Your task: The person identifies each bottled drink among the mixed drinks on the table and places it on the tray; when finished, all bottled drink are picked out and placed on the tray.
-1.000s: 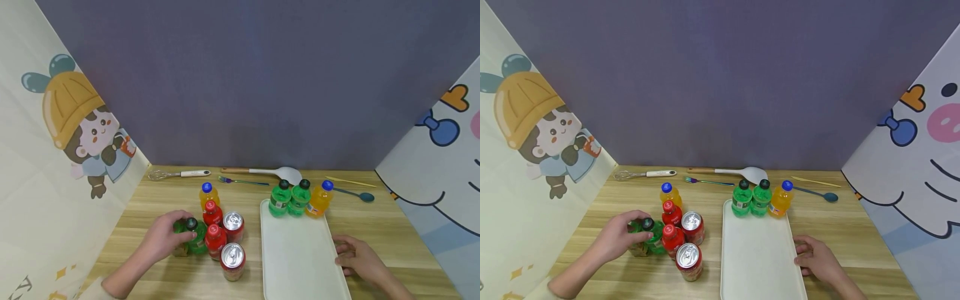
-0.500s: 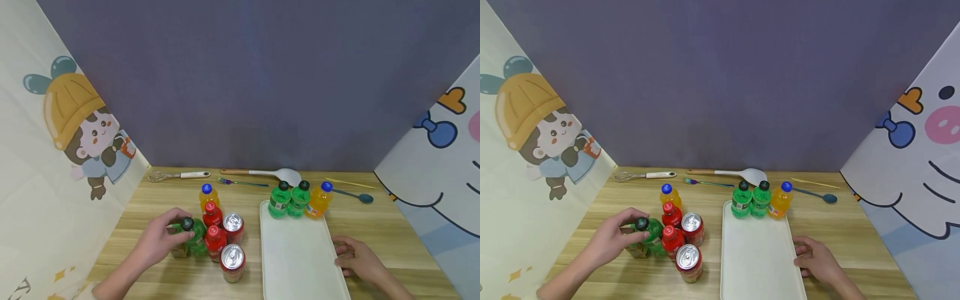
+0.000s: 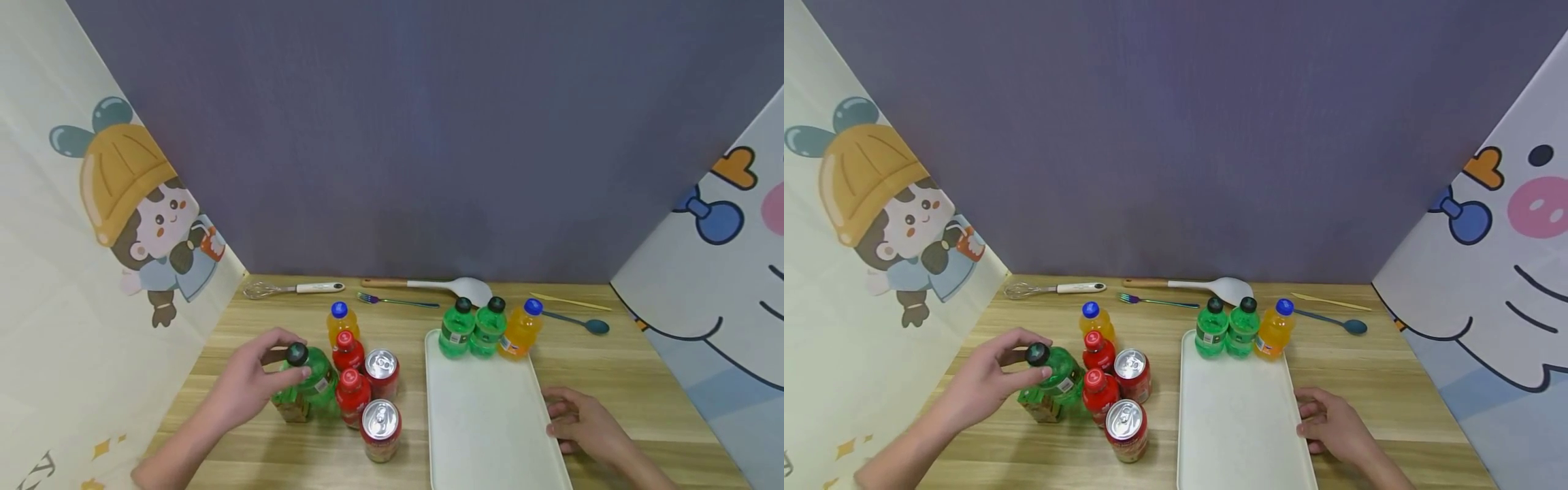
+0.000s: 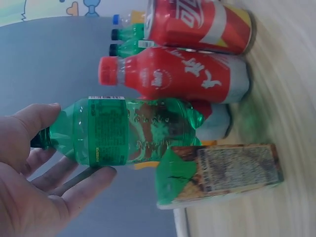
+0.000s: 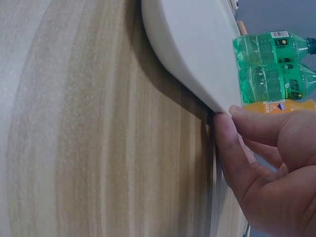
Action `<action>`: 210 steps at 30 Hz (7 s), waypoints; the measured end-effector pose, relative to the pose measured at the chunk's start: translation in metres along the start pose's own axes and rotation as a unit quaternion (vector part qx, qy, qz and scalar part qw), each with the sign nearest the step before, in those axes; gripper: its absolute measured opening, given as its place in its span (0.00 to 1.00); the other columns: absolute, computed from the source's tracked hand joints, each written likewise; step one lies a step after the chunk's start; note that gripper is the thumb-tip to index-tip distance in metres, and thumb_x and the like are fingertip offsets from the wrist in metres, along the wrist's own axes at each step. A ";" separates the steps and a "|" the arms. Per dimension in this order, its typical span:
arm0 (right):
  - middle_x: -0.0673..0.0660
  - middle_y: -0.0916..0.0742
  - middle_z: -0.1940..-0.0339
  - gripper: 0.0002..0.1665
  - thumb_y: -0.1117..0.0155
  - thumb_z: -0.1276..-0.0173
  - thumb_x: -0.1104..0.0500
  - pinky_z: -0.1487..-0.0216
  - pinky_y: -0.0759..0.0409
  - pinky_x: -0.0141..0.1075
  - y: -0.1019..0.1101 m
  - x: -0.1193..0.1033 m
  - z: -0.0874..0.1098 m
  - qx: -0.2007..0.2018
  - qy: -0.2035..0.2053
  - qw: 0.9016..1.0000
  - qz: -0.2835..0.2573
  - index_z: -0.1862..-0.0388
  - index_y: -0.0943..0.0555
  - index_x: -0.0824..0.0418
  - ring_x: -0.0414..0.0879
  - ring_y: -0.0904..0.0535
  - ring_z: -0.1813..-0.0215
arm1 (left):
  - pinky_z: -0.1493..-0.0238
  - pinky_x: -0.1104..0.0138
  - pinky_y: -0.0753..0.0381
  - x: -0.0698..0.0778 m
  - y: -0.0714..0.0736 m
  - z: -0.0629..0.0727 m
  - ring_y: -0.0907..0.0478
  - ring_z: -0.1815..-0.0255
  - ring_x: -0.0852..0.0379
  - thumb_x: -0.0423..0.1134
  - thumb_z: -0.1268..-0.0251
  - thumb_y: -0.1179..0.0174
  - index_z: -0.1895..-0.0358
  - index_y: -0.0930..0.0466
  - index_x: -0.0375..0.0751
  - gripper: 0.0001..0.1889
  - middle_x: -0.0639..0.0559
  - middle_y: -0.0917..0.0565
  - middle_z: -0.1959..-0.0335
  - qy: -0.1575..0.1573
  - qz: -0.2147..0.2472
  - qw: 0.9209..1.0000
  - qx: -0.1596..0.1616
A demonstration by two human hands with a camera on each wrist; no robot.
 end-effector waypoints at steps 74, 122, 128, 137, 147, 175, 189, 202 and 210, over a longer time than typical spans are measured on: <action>0.62 0.17 0.50 0.41 0.27 0.39 0.71 0.64 0.12 0.45 -0.004 0.001 -0.002 0.030 -0.019 0.999 0.020 0.27 0.31 0.69 0.49 0.17 0.60 | 0.55 0.70 0.17 0.171 -0.177 -0.125 0.21 0.52 0.57 0.43 0.36 0.27 0.55 0.22 0.51 0.12 0.59 0.17 0.56 -0.112 -0.001 0.978 -0.173; 0.64 0.16 0.52 0.40 0.30 0.37 0.72 0.67 0.11 0.45 0.000 -0.012 0.004 0.005 0.055 0.998 0.009 0.28 0.35 0.75 0.52 0.14 0.59 | 0.63 0.76 0.24 0.142 -0.337 -0.136 0.24 0.61 0.69 0.47 0.44 0.22 0.55 0.21 0.55 0.18 0.66 0.17 0.58 -0.059 -0.087 0.982 -0.154; 0.65 0.16 0.53 0.40 0.30 0.38 0.72 0.67 0.11 0.45 -0.001 -0.013 0.005 0.005 0.056 0.998 0.004 0.28 0.35 0.74 0.53 0.14 0.58 | 0.61 0.75 0.22 0.143 -0.338 -0.138 0.22 0.58 0.68 0.48 0.42 0.23 0.49 0.20 0.53 0.20 0.64 0.16 0.55 -0.048 -0.085 0.983 -0.154; 0.65 0.16 0.52 0.40 0.31 0.36 0.73 0.67 0.11 0.45 -0.001 -0.013 0.004 0.014 0.056 0.998 0.000 0.27 0.36 0.75 0.53 0.14 0.58 | 0.60 0.76 0.22 0.144 -0.341 -0.135 0.21 0.56 0.70 0.50 0.41 0.24 0.47 0.20 0.54 0.22 0.66 0.16 0.53 -0.049 -0.107 0.980 -0.160; 0.64 0.15 0.52 0.40 0.29 0.37 0.71 0.67 0.11 0.44 0.000 -0.012 0.004 0.029 0.037 0.999 0.017 0.27 0.33 0.72 0.51 0.14 0.59 | 0.50 0.77 0.21 0.152 -0.332 -0.133 0.20 0.41 0.67 0.53 0.37 0.27 0.35 0.22 0.54 0.28 0.65 0.17 0.39 -0.088 -0.146 0.964 -0.202; 0.64 0.17 0.50 0.48 0.27 0.36 0.65 0.63 0.11 0.47 -0.003 0.001 0.007 -0.044 0.032 0.998 -0.006 0.24 0.41 0.76 0.52 0.15 0.56 | 0.34 0.66 0.24 0.159 -0.195 -0.073 0.24 0.35 0.60 0.52 0.25 0.39 0.34 0.23 0.49 0.22 0.60 0.19 0.38 -0.165 -0.038 0.959 -0.226; 0.63 0.17 0.49 0.45 0.28 0.36 0.67 0.63 0.11 0.45 0.001 0.003 0.009 -0.002 0.005 1.000 0.005 0.24 0.39 0.74 0.50 0.15 0.56 | 0.37 0.53 0.21 0.115 -0.104 -0.054 0.23 0.35 0.54 0.47 0.29 0.35 0.37 0.21 0.51 0.20 0.59 0.17 0.39 -0.138 -0.020 0.984 -0.112; 0.62 0.16 0.51 0.43 0.27 0.38 0.67 0.64 0.11 0.44 0.001 0.007 0.012 0.029 -0.011 0.999 0.014 0.26 0.33 0.72 0.50 0.15 0.58 | 0.43 0.52 0.18 0.045 -0.063 -0.033 0.22 0.43 0.47 0.42 0.35 0.29 0.40 0.21 0.46 0.21 0.50 0.17 0.46 -0.050 -0.009 0.995 -0.082; 0.60 0.15 0.52 0.42 0.27 0.38 0.68 0.64 0.11 0.43 0.001 0.003 0.010 0.028 -0.012 0.999 0.029 0.27 0.32 0.72 0.49 0.15 0.59 | 0.45 0.59 0.18 0.008 -0.066 -0.013 0.22 0.43 0.49 0.48 0.39 0.26 0.39 0.21 0.43 0.27 0.51 0.16 0.46 -0.015 0.008 0.994 -0.112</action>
Point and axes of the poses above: each hand's wrist, its own z-axis away from the middle knuckle, its own y-axis out of the back of the hand, x = y × z, the point moved 9 cm from there along -z, towards the middle knuckle
